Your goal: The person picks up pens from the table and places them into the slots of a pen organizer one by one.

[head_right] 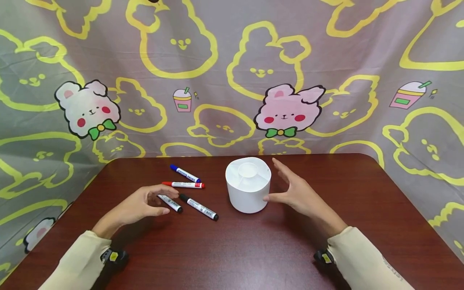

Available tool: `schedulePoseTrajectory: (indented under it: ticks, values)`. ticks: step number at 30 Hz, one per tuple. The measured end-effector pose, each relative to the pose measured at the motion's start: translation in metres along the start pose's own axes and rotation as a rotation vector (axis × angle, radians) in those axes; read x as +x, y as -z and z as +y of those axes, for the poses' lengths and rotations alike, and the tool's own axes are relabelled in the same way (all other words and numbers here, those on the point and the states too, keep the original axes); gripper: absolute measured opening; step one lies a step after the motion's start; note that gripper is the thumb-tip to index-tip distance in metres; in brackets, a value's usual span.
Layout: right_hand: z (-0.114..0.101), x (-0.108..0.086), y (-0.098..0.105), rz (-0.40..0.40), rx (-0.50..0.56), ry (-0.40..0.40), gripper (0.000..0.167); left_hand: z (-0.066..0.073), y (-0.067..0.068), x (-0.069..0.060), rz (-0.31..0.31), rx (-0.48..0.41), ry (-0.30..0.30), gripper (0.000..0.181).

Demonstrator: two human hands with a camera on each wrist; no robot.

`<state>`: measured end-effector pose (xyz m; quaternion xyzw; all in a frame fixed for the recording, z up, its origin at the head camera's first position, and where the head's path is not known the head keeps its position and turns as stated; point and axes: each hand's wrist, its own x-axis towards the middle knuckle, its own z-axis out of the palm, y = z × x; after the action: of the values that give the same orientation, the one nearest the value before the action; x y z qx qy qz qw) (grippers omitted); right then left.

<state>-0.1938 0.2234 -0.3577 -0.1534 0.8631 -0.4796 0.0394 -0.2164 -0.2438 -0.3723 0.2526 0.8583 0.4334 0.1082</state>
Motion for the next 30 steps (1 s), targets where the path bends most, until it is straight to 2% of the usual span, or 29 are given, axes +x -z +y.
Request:
schedulePoseTrajectory:
  ticks: [6, 12, 21, 26, 30]
  values:
    - [0.001, 0.007, -0.007, -0.034, 0.072, 0.002, 0.111, -0.006, 0.001, 0.008, -0.076, -0.003, 0.033, 0.041]
    - [-0.001, 0.012, -0.009, -0.042, 0.092, 0.006, 0.111, -0.009, -0.001, 0.013, -0.135, -0.01, 0.062, 0.036]
    - [0.001, 0.022, -0.016, -0.05, 0.157, 0.012, 0.115, -0.012, -0.003, 0.017, -0.181, -0.023, 0.083, 0.033]
    - [0.002, 0.026, -0.019, -0.042, 0.156, 0.016, 0.116, -0.013, -0.005, 0.019, -0.205, -0.044, 0.121, 0.033]
    - [0.001, 0.026, -0.02, -0.04, 0.156, 0.006, 0.117, -0.011, -0.008, 0.021, -0.212, -0.041, 0.111, 0.033]
